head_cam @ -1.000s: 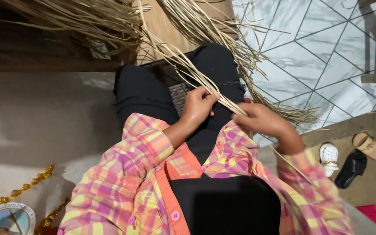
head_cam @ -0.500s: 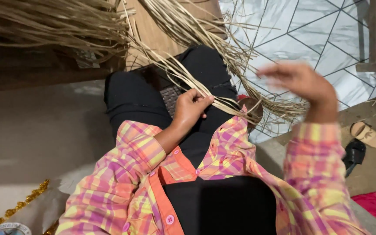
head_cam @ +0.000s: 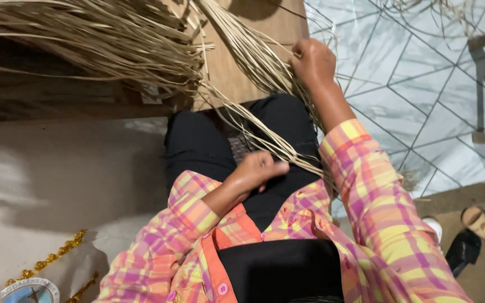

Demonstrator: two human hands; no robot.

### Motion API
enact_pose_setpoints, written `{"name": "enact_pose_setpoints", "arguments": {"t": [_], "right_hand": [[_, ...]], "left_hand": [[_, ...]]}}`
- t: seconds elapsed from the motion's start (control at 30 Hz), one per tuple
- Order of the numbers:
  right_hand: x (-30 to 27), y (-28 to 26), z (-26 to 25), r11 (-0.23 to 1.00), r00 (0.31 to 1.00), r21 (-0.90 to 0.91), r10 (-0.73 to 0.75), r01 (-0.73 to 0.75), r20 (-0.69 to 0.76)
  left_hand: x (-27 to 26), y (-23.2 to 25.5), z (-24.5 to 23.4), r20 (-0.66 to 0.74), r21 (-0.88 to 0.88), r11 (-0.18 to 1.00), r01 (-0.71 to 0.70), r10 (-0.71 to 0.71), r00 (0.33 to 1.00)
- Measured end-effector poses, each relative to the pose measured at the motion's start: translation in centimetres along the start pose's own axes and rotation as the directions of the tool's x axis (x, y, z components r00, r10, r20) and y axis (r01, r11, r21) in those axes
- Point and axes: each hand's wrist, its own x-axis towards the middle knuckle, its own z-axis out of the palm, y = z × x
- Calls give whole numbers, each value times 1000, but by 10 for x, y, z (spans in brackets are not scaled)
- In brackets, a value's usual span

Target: Stripping and weaving thin fibers from dried plant stalks by hand

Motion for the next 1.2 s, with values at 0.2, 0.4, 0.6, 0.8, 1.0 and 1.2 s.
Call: {"name": "enact_pose_setpoints", "arguments": {"t": [0.2,0.4,0.6,0.8,1.0,1.2], "right_hand": [[-16,30,3,975,991,-201,-114,98,-66],[-106,113,-41,974,998,-222,60,-52,29],[-206,22,-159,985,986,-56,-163,161,-32],[-280,-99,-256,753,824,501,-552,426,129],[-295,-86,-241,894,917,297,-383,336,114],[-299,-108,-275,567,718,611,-696,552,-3]], "left_hand": [[-17,25,-6,274,184,983,8,-59,960],[6,18,7,293,67,987,-149,124,948],[41,31,52,226,-308,950,56,16,974],[34,56,77,335,-517,855,44,155,929],[68,96,27,37,-608,736,-299,402,915],[84,129,-19,-95,-626,719,-301,313,945]]}}
